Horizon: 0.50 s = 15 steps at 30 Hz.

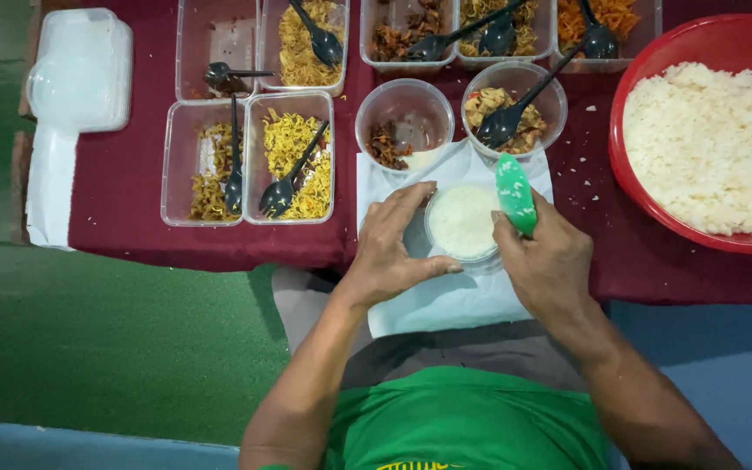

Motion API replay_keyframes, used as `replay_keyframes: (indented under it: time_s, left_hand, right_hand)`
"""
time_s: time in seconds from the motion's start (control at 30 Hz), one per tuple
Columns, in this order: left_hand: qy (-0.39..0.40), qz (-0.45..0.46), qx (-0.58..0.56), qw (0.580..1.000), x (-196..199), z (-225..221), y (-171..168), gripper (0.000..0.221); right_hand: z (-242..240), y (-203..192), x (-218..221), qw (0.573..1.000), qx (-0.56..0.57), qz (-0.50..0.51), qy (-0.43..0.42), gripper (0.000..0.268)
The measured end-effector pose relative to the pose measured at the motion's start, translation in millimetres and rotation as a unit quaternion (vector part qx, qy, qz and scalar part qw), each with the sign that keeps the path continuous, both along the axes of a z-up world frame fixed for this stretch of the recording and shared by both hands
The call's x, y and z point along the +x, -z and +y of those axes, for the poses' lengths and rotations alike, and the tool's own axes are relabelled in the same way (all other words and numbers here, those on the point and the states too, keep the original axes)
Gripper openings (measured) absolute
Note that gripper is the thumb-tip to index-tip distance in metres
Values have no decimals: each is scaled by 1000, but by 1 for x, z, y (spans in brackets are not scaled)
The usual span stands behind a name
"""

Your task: Pressing and compacting rice into a small circular mold using a green spatula

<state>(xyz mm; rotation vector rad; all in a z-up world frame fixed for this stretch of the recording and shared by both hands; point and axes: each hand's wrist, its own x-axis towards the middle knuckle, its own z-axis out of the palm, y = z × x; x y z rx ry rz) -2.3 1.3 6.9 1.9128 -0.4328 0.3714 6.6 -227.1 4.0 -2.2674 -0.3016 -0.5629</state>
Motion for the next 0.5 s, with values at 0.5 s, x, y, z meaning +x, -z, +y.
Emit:
replay_keyframes:
  time_s: [0.5]
  left_hand:
    - [17,-13,-24,999,0,2,4,69]
  right_hand:
    - [-2,-11,-38,998,-14,65,-18,45]
